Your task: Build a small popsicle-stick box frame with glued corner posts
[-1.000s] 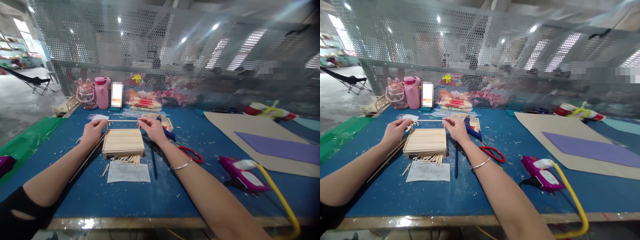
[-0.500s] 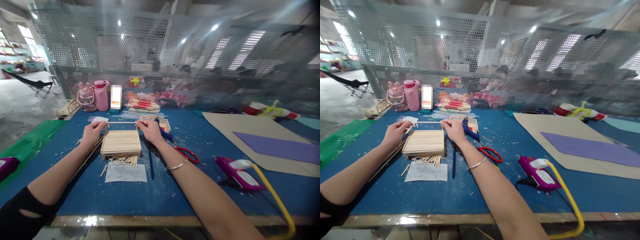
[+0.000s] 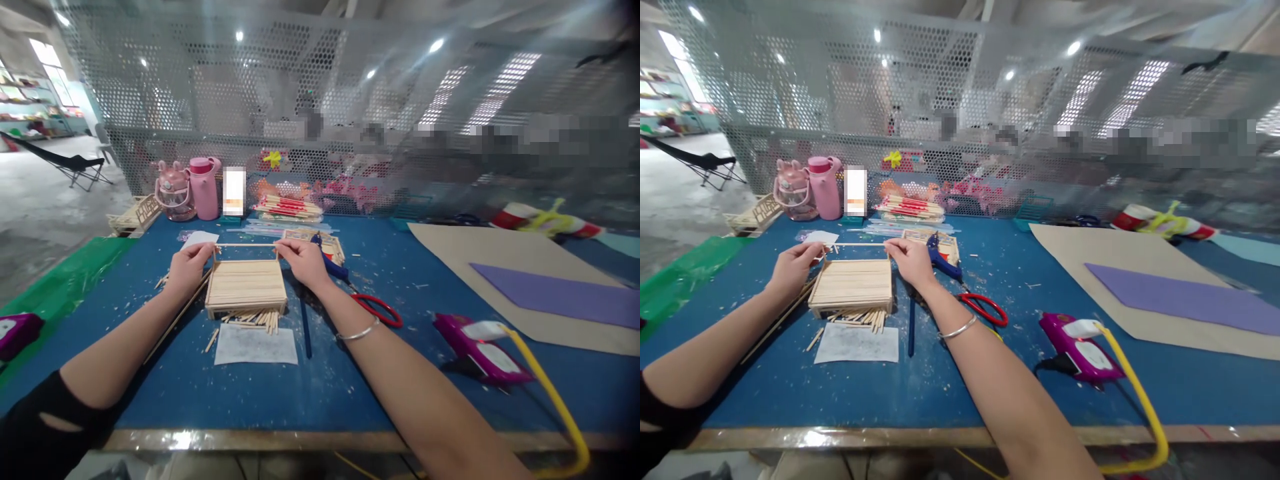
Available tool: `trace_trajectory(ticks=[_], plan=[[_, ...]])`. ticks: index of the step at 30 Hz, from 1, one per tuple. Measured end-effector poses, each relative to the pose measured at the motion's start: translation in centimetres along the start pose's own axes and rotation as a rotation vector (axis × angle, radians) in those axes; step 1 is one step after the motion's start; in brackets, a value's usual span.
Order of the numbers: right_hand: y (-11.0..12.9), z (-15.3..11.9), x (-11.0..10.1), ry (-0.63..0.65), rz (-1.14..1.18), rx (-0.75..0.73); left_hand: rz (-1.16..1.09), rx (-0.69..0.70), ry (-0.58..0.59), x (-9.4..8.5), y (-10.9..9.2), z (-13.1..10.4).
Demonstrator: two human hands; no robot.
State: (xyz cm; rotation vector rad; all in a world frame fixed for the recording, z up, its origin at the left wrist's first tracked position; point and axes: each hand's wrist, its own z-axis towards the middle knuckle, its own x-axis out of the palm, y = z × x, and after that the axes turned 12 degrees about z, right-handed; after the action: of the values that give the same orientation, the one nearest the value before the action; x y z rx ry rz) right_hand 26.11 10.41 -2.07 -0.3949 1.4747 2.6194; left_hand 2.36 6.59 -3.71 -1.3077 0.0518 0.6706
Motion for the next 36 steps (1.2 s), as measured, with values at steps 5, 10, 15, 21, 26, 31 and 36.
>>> trace_trajectory(ticks=[5,10,15,21,26,31,36], plan=[[-0.3,-0.1,0.0,-0.003,0.009,-0.003,-0.007,0.002,-0.001,0.0,0.0,0.1],[-0.1,-0.2,0.0,-0.003,0.020,-0.001,-0.016,-0.003,-0.001,0.0,-0.3,0.0],[0.2,-0.3,0.1,-0.014,0.040,0.038,0.000,-0.016,-0.009,0.0,-0.4,-0.1],[0.1,-0.5,0.1,-0.034,0.025,0.055,0.043,-0.014,-0.022,0.0,-0.9,-0.4],[-0.2,-0.9,0.1,-0.052,-0.007,0.034,0.044,-0.047,-0.013,0.0,-1.2,-0.4],[-0.3,-1.1,0.1,-0.064,-0.049,0.023,0.073,-0.047,-0.017,0.1,-1.1,-0.4],[0.0,-0.9,-0.1,-0.065,-0.076,0.007,0.091,-0.020,-0.030,0.2,-0.9,-0.5]])
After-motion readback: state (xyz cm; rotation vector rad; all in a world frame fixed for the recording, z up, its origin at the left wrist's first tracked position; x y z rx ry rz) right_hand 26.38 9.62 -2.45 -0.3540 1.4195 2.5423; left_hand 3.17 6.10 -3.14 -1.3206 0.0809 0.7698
